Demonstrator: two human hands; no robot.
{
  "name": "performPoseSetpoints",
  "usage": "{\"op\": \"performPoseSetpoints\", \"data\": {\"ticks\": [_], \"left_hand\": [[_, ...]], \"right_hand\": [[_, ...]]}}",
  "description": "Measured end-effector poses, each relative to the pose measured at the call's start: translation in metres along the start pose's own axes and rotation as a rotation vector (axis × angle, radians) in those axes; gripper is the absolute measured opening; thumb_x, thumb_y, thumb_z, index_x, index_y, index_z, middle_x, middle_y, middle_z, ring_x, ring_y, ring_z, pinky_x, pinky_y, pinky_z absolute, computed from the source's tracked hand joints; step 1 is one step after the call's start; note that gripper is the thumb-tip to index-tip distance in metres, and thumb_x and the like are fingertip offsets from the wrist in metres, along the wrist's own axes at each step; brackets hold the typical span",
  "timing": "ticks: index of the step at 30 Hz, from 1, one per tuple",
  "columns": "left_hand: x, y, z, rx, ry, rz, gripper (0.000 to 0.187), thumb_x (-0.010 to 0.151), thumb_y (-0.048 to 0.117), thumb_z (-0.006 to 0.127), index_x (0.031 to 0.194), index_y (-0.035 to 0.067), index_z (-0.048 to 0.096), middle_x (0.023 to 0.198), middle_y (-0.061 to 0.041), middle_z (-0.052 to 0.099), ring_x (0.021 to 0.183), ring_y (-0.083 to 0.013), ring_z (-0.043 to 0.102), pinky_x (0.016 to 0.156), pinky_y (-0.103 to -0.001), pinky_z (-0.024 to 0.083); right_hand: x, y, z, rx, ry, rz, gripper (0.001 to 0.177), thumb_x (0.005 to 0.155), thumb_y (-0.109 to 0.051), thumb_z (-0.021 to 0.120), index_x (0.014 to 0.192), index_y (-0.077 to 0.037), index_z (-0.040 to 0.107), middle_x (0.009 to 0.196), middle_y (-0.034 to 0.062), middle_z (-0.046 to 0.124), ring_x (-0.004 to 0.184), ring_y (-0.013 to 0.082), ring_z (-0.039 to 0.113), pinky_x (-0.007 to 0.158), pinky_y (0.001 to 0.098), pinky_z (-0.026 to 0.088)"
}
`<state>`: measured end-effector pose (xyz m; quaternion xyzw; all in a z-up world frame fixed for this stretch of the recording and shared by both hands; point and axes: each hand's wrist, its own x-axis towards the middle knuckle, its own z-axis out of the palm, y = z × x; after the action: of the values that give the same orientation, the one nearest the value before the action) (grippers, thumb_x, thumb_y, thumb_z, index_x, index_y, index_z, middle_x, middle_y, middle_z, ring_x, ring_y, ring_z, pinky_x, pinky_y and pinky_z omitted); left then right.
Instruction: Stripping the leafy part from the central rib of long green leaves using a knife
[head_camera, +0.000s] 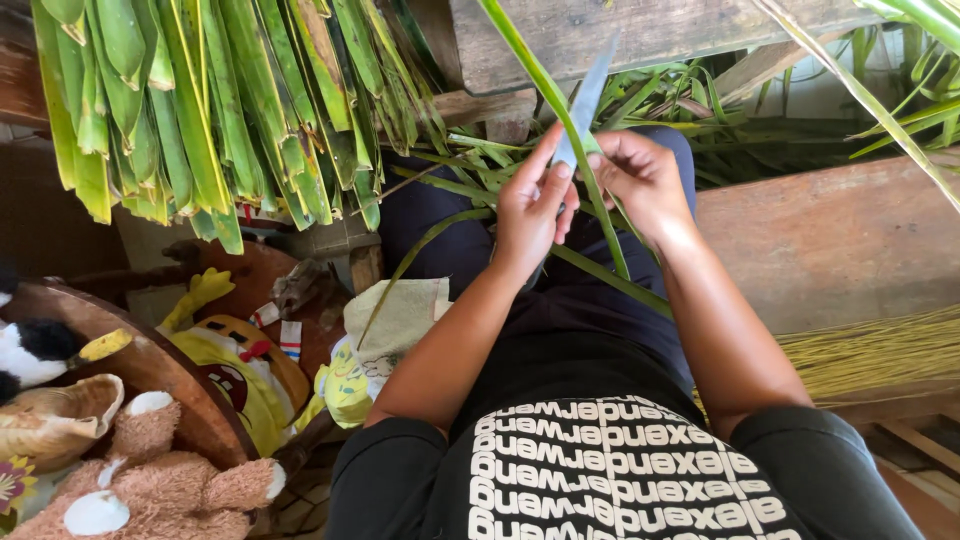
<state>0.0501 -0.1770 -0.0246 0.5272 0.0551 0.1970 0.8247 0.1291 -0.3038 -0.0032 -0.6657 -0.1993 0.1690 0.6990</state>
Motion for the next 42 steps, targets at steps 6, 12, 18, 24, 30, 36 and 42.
{"op": "performPoseSetpoints", "data": {"ticks": [6, 12, 18, 24, 30, 36, 42], "left_hand": [[-0.002, -0.012, 0.002, -0.011, 0.014, -0.009, 0.044, 0.103, 0.005, 0.05, 0.146, 0.014, 0.044, 0.064, -0.015, 0.061, 0.037, -0.0156, 0.054, 0.025, -0.021, 0.044], [0.003, -0.011, 0.0, -0.055, 0.017, 0.019, 0.046, 0.1, 0.003, 0.054, 0.144, 0.016, 0.047, 0.064, -0.02, 0.063, 0.034, -0.0196, 0.056, 0.022, -0.024, 0.044], [0.017, 0.005, -0.013, -0.053, 0.059, -0.013, 0.045, 0.103, 0.006, 0.052, 0.147, 0.012, 0.041, 0.068, -0.016, 0.063, 0.039, -0.0151, 0.055, 0.027, -0.022, 0.045], [0.015, -0.005, -0.005, -0.015, 0.047, 0.02, 0.045, 0.104, 0.008, 0.051, 0.147, 0.015, 0.042, 0.067, -0.014, 0.063, 0.039, -0.0139, 0.056, 0.025, -0.022, 0.045], [0.001, -0.01, 0.015, -0.01, 0.037, 0.01, 0.046, 0.103, 0.004, 0.05, 0.147, 0.015, 0.043, 0.064, -0.015, 0.06, 0.036, -0.0164, 0.054, 0.024, -0.022, 0.044], [0.011, -0.004, 0.002, -0.023, 0.06, -0.017, 0.045, 0.103, 0.007, 0.051, 0.147, 0.013, 0.042, 0.067, -0.014, 0.063, 0.04, -0.0132, 0.056, 0.025, -0.022, 0.045], [0.018, -0.001, 0.001, -0.022, 0.067, 0.031, 0.045, 0.103, 0.007, 0.051, 0.147, 0.01, 0.04, 0.066, -0.016, 0.063, 0.038, -0.0144, 0.055, 0.025, -0.022, 0.044]], "right_hand": [[0.016, 0.006, -0.001, -0.037, -0.007, -0.054, 0.005, 0.093, 0.008, 0.063, 0.097, 0.007, 0.066, 0.075, 0.011, 0.061, 0.065, 0.0116, 0.06, 0.049, 0.0185, 0.046], [0.006, 0.007, -0.005, -0.03, -0.026, -0.015, 0.007, 0.093, 0.008, 0.064, 0.099, 0.01, 0.066, 0.076, 0.0179, 0.064, 0.061, 0.0163, 0.064, 0.047, 0.0221, 0.052], [-0.014, 0.0, -0.013, -0.076, -0.071, 0.034, 0.007, 0.091, 0.005, 0.063, 0.097, 0.007, 0.066, 0.077, 0.0166, 0.066, 0.061, 0.0142, 0.063, 0.048, 0.0215, 0.051], [-0.002, -0.009, -0.017, -0.038, -0.116, 0.033, 0.017, 0.09, 0.006, 0.063, 0.107, 0.008, 0.064, 0.077, 0.014, 0.064, 0.059, 0.0122, 0.061, 0.047, 0.0203, 0.05], [0.02, -0.022, -0.007, -0.094, -0.11, -0.069, 0.008, 0.092, 0.009, 0.063, 0.099, 0.008, 0.066, 0.075, 0.0148, 0.065, 0.053, 0.0122, 0.059, 0.046, 0.0207, 0.047], [0.005, -0.006, -0.023, -0.134, -0.144, -0.033, 0.011, 0.092, 0.008, 0.063, 0.102, 0.008, 0.067, 0.072, 0.014, 0.064, 0.054, 0.0103, 0.058, 0.046, 0.0193, 0.045], [-0.009, 0.003, -0.037, -0.12, -0.163, 0.024, 0.014, 0.091, 0.006, 0.062, 0.104, 0.008, 0.067, 0.078, 0.0149, 0.066, 0.06, 0.0121, 0.06, 0.052, 0.0221, 0.051]]}}
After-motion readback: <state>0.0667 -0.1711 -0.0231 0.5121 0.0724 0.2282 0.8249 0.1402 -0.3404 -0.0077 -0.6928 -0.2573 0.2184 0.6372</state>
